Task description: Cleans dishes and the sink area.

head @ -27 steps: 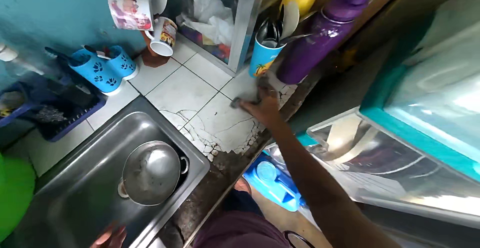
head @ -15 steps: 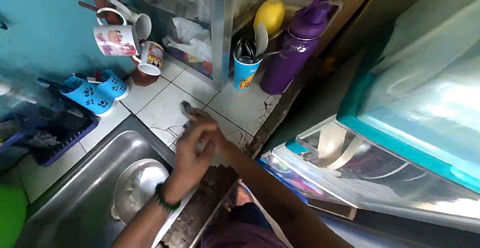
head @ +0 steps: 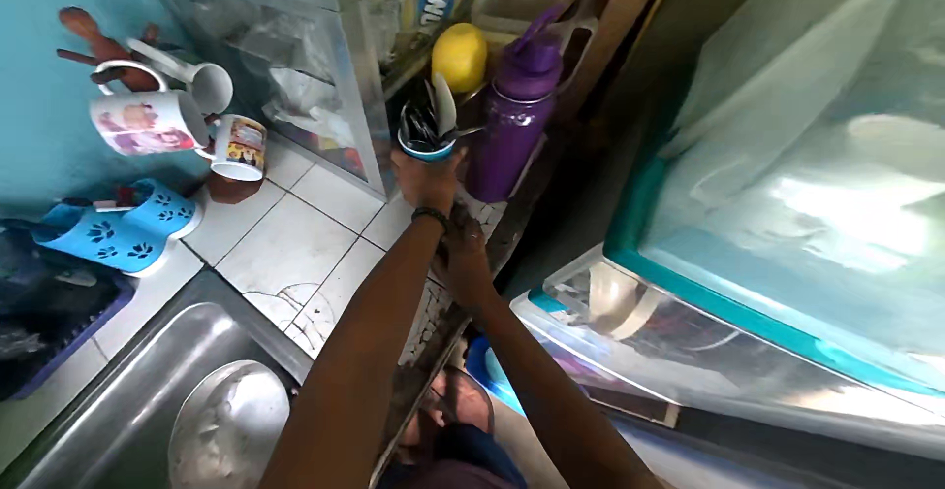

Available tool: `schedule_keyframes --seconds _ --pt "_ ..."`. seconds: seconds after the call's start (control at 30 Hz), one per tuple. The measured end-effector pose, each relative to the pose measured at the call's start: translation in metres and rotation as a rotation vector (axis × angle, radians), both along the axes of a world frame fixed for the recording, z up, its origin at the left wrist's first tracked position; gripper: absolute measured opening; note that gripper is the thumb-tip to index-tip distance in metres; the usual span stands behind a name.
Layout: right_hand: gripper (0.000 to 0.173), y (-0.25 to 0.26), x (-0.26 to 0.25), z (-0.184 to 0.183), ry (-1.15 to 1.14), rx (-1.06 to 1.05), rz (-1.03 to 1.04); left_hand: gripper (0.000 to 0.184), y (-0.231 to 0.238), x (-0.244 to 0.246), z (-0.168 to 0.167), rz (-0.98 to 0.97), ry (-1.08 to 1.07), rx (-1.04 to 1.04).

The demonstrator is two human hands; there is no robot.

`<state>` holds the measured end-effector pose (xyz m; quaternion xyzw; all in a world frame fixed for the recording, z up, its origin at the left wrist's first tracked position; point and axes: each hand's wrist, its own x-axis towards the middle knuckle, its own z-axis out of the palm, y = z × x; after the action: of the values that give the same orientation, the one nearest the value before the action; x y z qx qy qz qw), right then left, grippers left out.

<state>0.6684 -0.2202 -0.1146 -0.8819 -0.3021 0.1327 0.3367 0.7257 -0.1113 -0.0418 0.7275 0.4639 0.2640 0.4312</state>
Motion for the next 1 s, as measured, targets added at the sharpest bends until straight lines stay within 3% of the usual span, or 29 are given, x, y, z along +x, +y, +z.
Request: schedule_keyframes --seconds 0.17,0.27,0.37,0.5,0.6,0.67,0.77,0.87,1.0 --pt "0.061 0.008 0.005 -0.007 -0.079 0.067 -0.024 0.098 0.0 -0.017 0.002 -0.019 -0.106 0.103" --pt "0.063 0.022 0.017 -0.015 -0.171 0.159 -0.017 0.095 0.015 -0.051 0.003 -0.137 -0.306 0.193" --pt "0.068 0.044 0.039 -0.012 -0.155 0.152 0.043 0.09 0.02 -0.095 0.025 -0.265 -0.419 0.183" --pt "0.066 0.071 0.064 -0.009 -0.133 0.071 0.131 0.08 0.023 -0.154 0.058 -0.387 -0.332 0.176" --pt "0.066 0.089 0.075 -0.01 -0.121 0.04 0.096 0.077 0.027 -0.175 0.068 -0.355 -0.329 0.178" --pt "0.055 0.094 0.078 -0.013 -0.148 0.081 0.115 0.078 0.028 -0.185 0.072 -0.325 -0.341 0.166" --pt "0.038 0.075 0.07 -0.003 -0.097 0.192 0.298 0.078 0.031 -0.198 0.074 -0.293 -0.387 0.146" --pt "0.038 0.05 0.061 0.009 -0.007 0.327 0.485 0.077 0.035 -0.211 0.077 -0.262 -0.393 0.133" --pt "0.041 0.063 0.072 0.013 -0.199 0.184 0.222 0.076 0.039 -0.227 0.077 -0.24 -0.382 0.153"
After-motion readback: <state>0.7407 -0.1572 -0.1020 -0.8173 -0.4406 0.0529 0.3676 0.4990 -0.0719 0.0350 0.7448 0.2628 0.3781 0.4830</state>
